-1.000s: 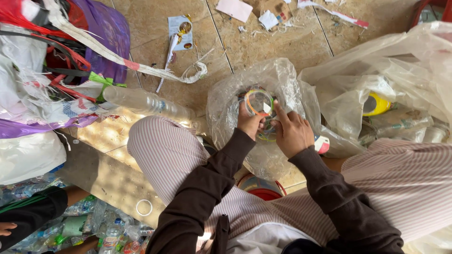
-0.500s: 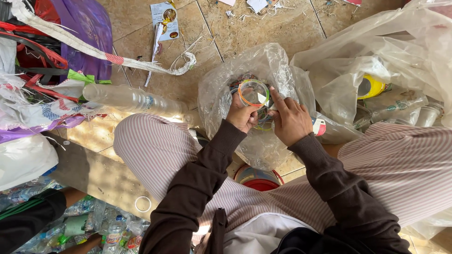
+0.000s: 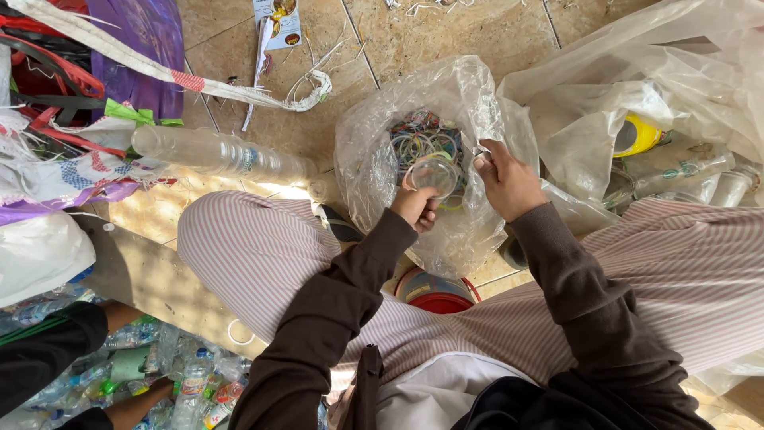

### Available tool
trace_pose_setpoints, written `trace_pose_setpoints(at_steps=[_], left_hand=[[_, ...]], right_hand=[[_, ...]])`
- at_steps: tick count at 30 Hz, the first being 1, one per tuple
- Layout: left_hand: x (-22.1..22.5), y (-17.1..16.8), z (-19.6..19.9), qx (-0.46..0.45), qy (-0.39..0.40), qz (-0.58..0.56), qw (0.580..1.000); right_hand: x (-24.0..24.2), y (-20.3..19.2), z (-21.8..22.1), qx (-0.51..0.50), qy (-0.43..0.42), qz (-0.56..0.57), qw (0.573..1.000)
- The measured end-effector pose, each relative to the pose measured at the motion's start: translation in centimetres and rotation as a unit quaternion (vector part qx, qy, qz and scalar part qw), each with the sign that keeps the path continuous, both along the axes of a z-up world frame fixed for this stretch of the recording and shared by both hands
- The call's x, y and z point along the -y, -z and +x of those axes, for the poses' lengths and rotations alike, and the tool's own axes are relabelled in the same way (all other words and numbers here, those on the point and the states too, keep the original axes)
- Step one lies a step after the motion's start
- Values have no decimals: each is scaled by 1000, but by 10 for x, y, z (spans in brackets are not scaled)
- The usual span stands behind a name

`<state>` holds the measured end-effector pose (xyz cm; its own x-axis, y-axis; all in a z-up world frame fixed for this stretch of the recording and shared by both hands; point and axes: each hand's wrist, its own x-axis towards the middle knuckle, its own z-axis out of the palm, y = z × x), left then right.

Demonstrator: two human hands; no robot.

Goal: The person sits on the floor and uses a utility knife to cut plastic rings from the necks of plastic bottles. They pick up bottles, slice the rings, and place the cut pieces into a plastic bag.

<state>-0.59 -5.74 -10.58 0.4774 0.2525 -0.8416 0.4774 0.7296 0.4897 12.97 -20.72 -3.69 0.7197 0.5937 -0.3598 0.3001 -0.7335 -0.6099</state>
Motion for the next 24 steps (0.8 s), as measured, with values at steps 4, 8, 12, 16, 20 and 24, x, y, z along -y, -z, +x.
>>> trace_pose_setpoints(at_steps=[4, 8, 12, 16, 20, 24], left_hand=[[8, 50, -1, 2, 16, -13, 1000], [6, 37, 2, -32, 37, -71, 996], [14, -3, 7, -61, 19, -131, 989], [11, -1, 4, -65, 34, -120, 990], [8, 34, 1, -52, -146, -107, 982], [27, -36, -3, -23, -69, -63, 995]], right_hand=[[9, 41, 5, -21, 18, -21, 999], [1, 34, -4, -42, 44, -1, 998], [-6, 30, -8, -81, 108, -17, 991], [4, 53, 2, -60, 128, -58, 988], [5, 45, 3, -8, 169, -30, 985], [-1, 8, -9, -45, 184, 125, 974]])
